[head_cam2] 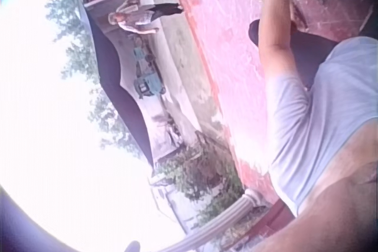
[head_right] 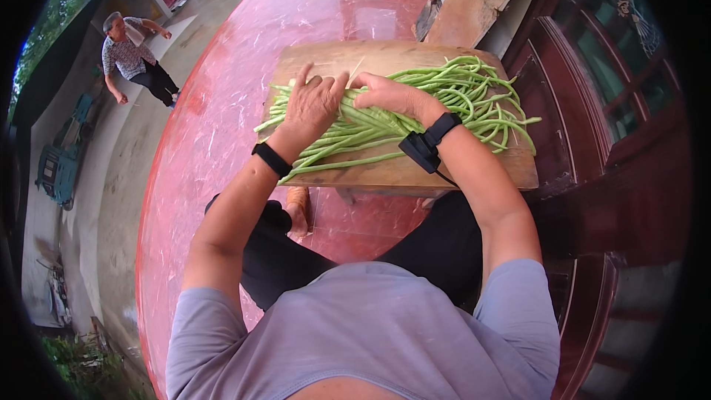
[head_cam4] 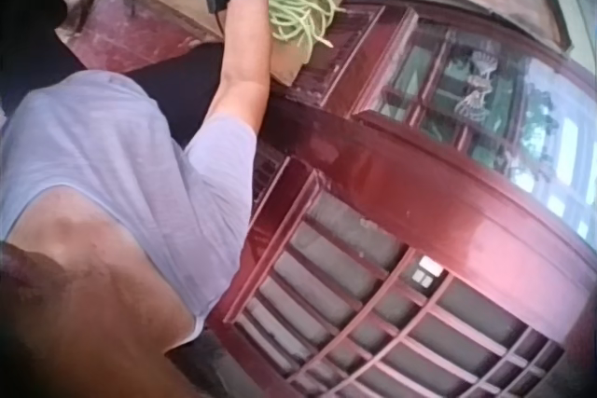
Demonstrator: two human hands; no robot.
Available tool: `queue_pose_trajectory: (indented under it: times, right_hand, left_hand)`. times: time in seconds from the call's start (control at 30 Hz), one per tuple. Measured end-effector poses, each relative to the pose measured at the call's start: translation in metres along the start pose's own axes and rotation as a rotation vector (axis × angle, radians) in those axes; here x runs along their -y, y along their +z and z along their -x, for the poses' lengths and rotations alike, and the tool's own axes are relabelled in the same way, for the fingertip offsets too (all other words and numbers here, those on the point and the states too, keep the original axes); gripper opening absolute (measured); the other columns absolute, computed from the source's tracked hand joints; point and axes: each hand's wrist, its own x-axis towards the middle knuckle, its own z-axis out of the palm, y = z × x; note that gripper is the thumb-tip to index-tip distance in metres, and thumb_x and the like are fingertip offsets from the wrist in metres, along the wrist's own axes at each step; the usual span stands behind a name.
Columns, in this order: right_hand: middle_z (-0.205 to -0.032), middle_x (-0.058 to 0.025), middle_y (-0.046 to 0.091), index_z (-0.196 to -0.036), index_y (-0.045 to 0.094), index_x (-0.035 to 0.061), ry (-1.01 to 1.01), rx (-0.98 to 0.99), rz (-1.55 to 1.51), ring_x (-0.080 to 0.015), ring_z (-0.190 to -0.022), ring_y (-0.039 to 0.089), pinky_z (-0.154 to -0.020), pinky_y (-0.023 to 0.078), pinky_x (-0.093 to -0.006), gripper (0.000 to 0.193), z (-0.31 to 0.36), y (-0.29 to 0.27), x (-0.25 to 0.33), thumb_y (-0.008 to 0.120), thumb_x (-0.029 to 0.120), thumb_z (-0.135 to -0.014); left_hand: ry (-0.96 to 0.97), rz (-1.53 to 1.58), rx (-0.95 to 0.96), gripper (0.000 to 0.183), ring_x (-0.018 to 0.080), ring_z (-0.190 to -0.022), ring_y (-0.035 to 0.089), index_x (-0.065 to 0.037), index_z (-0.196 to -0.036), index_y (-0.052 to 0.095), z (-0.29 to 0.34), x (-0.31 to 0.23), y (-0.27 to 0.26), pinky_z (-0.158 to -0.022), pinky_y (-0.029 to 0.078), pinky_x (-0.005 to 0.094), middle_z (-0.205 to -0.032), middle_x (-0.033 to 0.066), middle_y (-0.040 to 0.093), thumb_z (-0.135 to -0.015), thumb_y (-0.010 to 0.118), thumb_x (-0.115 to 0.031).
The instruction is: The person bundles long beans by hand on a wooden board, gathering them into groups and tying each bunch with a string. They pick up individual beans to even out the bundles, wrap the string around the middle, and secure it with a knot.
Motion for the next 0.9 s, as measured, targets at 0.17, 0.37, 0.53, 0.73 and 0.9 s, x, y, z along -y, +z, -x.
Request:
queue_pose_trajectory:
  times: [0.17, 0.37, 0.53, 0.73, 0.9]
  right_hand:
    - [-0.126, -0.0242, 0.053, -0.142, 0.027, 0.0051, -0.1, -0.31, 0.778, -0.0391, -0.115, 0.052, -0.097, 0.042, -0.0399, 0.094, 0.04, 0.004, 0.006, 0.074, 0.047, -0.073]
    - [-0.137, -0.0154, 0.044, -0.147, 0.021, 0.0146, -0.253, -0.697, 1.163, -0.0283, -0.126, 0.043, -0.107, 0.028, -0.0477, 0.106, 0.098, 0.015, -0.034, 0.083, 0.025, -0.062]
    - [-0.142, -0.0149, 0.035, -0.147, 0.018, 0.0119, -0.164, -0.857, 1.035, -0.0306, -0.13, 0.038, -0.109, 0.024, -0.0514, 0.111, 0.118, -0.021, -0.076, 0.085, 0.025, -0.06]
    - [-0.149, -0.0188, 0.022, -0.146, 0.013, 0.0052, -0.273, -0.87, 1.126, -0.0327, -0.139, 0.023, -0.112, 0.016, -0.0536, 0.123, 0.103, 0.004, -0.045, 0.087, 0.038, -0.054]
    - [-0.148, -0.0157, 0.022, -0.148, 0.011, 0.0097, -0.096, -0.87, 1.069, -0.0319, -0.139, 0.022, -0.112, 0.012, -0.0552, 0.123, 0.064, 0.017, -0.047, 0.086, 0.039, -0.056]
  left_hand:
    - [-0.041, 0.109, 0.08, 0.025, 0.0316, -0.078, 0.064, -0.015, -0.099, 0.06, -0.015, 0.008, -0.015, -0.067, 0.05, 0.0435, -0.08, 0.0109, 0.063, -0.074, 0.061, -0.01]
    - [-0.088, 0.206, 0.156, 0.031, 0.0333, -0.08, 0.065, -0.017, -0.103, 0.065, -0.035, 0.035, -0.052, -0.067, 0.05, 0.0431, -0.084, 0.0128, 0.067, -0.072, 0.064, -0.013]
    - [-0.098, 0.347, 0.13, 0.036, 0.0336, -0.08, 0.065, -0.017, -0.103, 0.065, -0.047, 0.051, -0.059, -0.068, 0.051, 0.0427, -0.084, 0.0122, 0.067, -0.068, 0.07, -0.018]
    - [-0.139, 0.279, 0.267, 0.038, 0.034, -0.079, 0.065, -0.018, -0.107, 0.064, -0.06, 0.052, -0.065, -0.068, 0.051, 0.0441, -0.083, 0.0134, 0.067, -0.069, 0.068, -0.018]
    - [-0.078, 0.205, 0.319, 0.041, 0.0354, -0.076, 0.065, -0.017, -0.109, 0.064, -0.07, 0.057, -0.081, -0.067, 0.051, 0.0438, -0.08, 0.0146, 0.067, -0.068, 0.064, -0.015]
